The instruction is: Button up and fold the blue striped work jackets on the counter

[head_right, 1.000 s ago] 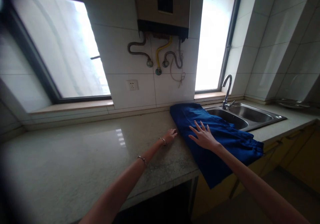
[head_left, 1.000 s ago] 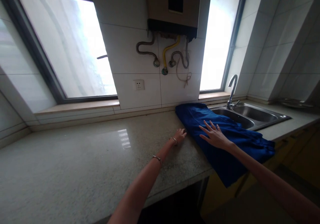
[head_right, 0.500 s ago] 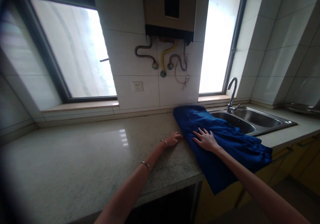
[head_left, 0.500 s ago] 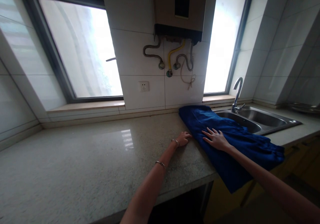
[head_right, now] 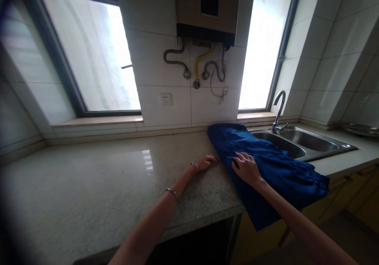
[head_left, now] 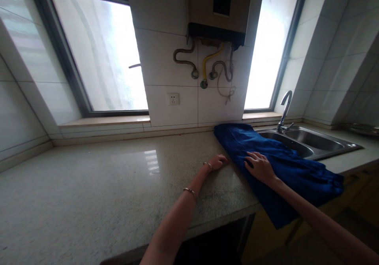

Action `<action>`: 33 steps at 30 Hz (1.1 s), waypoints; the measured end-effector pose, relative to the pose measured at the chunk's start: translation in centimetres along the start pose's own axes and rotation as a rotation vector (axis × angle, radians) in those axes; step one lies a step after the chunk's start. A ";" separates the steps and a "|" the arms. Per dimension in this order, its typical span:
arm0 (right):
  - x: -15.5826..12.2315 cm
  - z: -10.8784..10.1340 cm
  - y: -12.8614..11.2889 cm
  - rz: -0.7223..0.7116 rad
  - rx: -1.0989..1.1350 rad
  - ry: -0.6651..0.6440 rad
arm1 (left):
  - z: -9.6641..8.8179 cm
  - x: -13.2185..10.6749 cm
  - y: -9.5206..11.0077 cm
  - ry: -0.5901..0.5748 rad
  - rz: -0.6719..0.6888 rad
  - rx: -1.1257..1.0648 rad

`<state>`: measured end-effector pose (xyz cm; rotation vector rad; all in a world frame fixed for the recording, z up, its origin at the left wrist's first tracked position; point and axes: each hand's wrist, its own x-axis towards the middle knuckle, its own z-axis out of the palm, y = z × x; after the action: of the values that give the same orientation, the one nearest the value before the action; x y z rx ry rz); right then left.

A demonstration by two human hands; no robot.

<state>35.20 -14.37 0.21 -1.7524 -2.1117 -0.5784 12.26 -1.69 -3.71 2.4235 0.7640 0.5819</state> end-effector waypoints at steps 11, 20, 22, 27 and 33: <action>5.0 1.3 -4.7 0.200 -0.123 -0.218 | -0.7 -0.7 1.0 0.200 -0.273 -0.256; 5.5 3.4 -4.9 0.087 -0.156 -0.201 | -1.0 -0.6 1.3 0.300 -0.402 -0.571; 5.5 3.3 -4.9 0.053 -0.154 -0.190 | -1.4 -0.5 1.3 0.351 -0.463 -0.669; 5.1 2.6 -5.6 -0.019 -0.112 -0.151 | -2.5 -0.4 0.5 0.489 -0.589 -0.942; 2.8 1.5 -7.8 -0.202 -0.020 -0.123 | -4.2 -1.1 -0.6 0.659 -0.659 -0.922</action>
<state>27.02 -12.52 -0.41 -1.6341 -2.3947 -0.5592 8.93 -0.43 -1.10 1.0430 1.1427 1.1387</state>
